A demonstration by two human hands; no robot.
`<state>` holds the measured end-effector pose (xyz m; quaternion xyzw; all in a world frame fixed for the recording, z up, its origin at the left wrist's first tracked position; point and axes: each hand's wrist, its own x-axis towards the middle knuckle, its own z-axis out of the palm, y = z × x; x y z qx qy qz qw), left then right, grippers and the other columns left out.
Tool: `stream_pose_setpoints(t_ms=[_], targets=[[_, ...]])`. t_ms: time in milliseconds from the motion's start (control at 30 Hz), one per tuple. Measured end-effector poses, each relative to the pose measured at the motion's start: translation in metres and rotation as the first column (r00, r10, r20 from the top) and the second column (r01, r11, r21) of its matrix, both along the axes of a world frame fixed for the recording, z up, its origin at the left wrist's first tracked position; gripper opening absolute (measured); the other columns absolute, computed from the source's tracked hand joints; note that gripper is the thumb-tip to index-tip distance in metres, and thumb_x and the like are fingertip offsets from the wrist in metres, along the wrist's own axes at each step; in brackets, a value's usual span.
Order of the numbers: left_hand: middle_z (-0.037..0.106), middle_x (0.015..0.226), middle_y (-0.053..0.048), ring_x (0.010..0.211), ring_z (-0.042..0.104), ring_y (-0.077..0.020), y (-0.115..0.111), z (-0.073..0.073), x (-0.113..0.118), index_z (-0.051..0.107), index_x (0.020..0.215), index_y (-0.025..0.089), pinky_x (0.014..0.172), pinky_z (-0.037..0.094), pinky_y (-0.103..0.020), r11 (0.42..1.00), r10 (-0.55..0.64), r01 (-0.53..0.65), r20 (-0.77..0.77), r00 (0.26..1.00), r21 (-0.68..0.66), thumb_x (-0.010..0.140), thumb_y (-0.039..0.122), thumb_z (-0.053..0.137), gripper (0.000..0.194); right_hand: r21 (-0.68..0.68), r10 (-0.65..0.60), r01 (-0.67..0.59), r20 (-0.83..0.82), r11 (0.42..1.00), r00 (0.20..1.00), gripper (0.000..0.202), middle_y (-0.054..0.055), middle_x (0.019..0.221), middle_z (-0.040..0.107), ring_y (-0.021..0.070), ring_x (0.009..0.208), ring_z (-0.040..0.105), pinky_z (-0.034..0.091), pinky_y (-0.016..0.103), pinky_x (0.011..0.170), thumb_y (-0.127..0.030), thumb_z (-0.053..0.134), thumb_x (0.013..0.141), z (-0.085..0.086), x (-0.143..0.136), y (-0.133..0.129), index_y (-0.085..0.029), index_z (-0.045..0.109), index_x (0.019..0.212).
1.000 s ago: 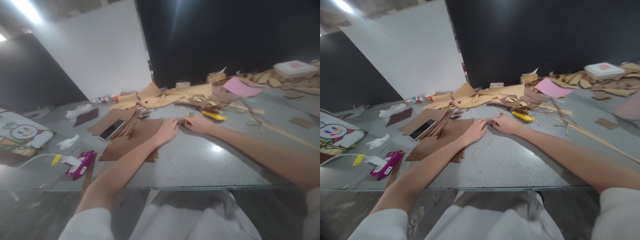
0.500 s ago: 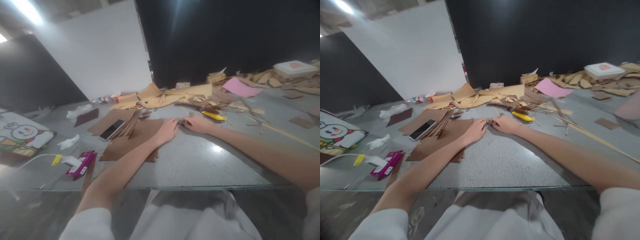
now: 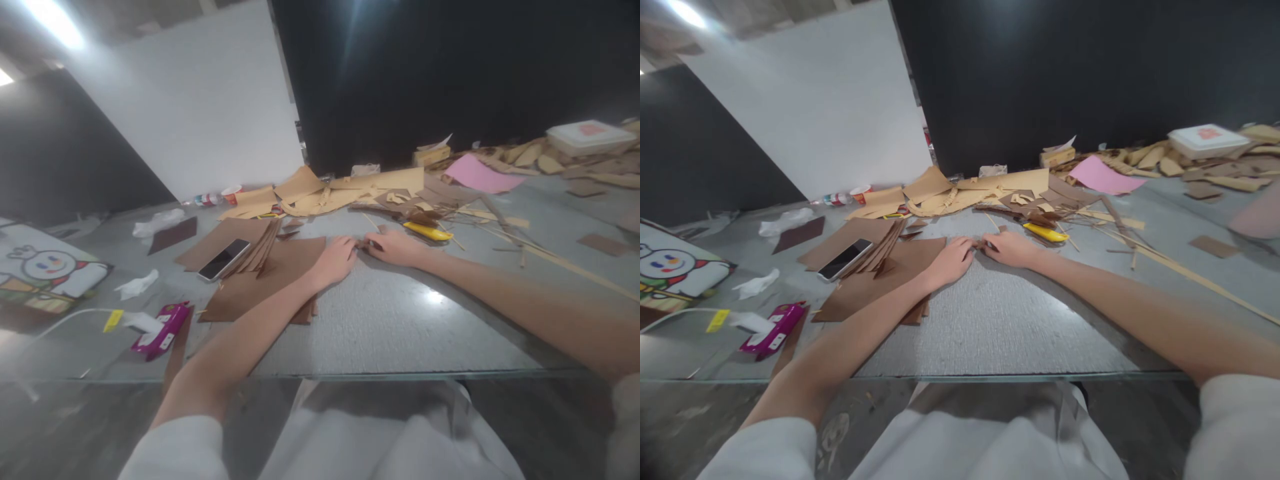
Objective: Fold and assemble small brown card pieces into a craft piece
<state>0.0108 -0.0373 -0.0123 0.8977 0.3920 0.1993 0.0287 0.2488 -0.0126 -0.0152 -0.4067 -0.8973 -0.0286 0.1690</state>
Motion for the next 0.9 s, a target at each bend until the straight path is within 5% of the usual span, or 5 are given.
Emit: stream_pose_setpoints(t_ms=[900], targets=[[0.068, 0.132, -0.013, 0.131, 0.058, -0.0273, -0.0008, -0.0004, 0.0005, 0.066, 0.127, 0.015, 0.12, 0.047, -0.045, 1.0, 0.004, -0.004, -0.001, 1.0, 0.0, 0.105, 0.012, 0.044, 0.031, -0.016, -0.037, 0.037, 0.048, 0.999, 0.998, 0.037, 0.007, 0.082, 0.067, 0.0187, 0.065, 0.05, 0.025, 0.03, 0.065, -0.042, 0.045, 0.107, 0.0061, -0.0007, -0.0037, -0.018, 0.071, 0.116]])
